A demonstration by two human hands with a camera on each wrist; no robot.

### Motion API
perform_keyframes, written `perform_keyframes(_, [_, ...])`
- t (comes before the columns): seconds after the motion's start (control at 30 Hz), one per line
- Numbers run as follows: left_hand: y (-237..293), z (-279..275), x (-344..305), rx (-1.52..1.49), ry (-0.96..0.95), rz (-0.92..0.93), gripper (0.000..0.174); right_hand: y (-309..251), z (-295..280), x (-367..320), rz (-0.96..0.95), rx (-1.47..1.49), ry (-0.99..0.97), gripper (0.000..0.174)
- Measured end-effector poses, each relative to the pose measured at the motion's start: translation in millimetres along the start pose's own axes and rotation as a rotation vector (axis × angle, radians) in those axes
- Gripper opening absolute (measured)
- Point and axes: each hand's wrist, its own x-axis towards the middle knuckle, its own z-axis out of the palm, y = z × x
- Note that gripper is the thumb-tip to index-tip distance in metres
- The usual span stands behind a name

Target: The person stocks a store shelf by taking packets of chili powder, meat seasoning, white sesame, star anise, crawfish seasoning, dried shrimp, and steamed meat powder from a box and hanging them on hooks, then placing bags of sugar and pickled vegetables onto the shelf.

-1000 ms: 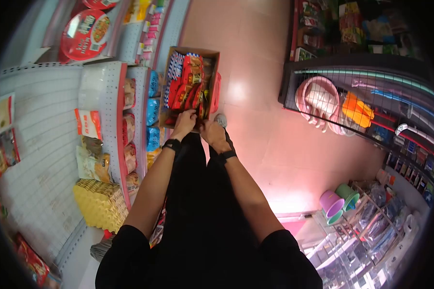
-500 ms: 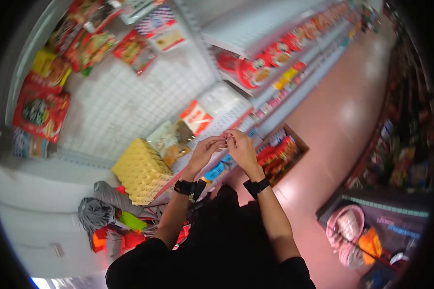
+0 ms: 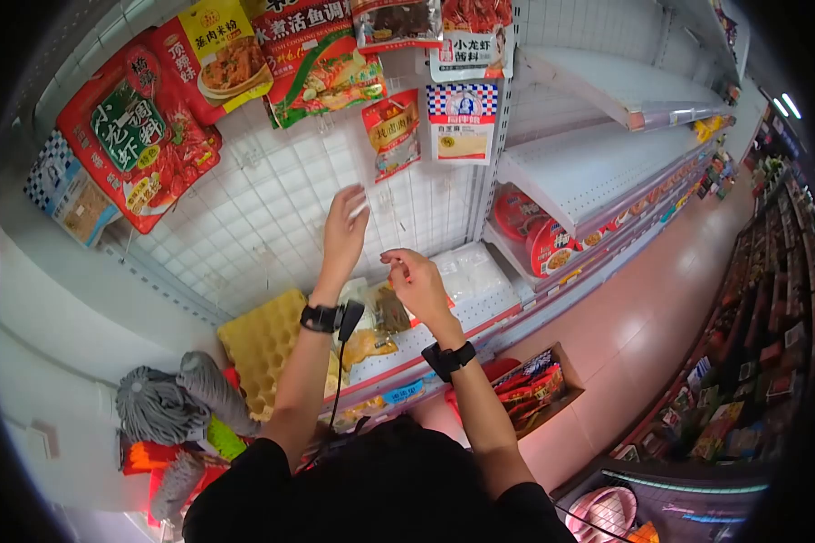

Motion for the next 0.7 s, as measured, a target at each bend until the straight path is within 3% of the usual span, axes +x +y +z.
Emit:
perform_keyframes(0.1, [-14.5, 25.6, 62.5, 0.181, 0.066, 0.173, 0.046, -6.3, 7.2, 9.2, 0.067, -0.016, 0.017, 0.021])
perform_keyframes(0.2, [-30.8, 41.9, 102.9, 0.18, 0.053, 0.186, 0.04, -0.8, -2.7, 8.9, 0.055, -0.147, 0.068, 0.021])
perform_keyframes(0.3, [-28.1, 44.2, 112.3, 0.307, -0.025, 0.07, 0.03, 12.4, -19.6, -1.2, 0.12, -0.156, 0.156, 0.021])
perform_keyframes(0.33, [-33.7, 46.8, 114.0, 0.341, 0.024, 0.16, 0.02, 8.6, -26.8, -2.6, 0.137, -0.178, 0.171, 0.021])
perform_keyframes(0.43, [-28.4, 49.2, 108.2, 0.332, 0.024, 0.043, 0.019, 4.9, -42.4, 7.2, 0.164, -0.285, 0.22, 0.021])
perform_keyframes(0.5, [-18.9, 48.2, 100.8, 0.353, 0.029, 0.064, 0.018, -1.5, -49.8, 23.3, 0.161, -0.356, 0.245, 0.024])
perform_keyframes(0.57, [-13.5, 44.5, 97.4, 0.219, 0.021, 0.032, 0.018, -7.1, -52.4, 41.5, 0.079, -0.396, 0.358, 0.034])
perform_keyframes(0.7, [26.5, 29.4, 79.2, 0.097, 0.008, 0.071, 0.018, 7.2, -57.8, 64.3, 0.106, -0.266, 0.436, 0.043])
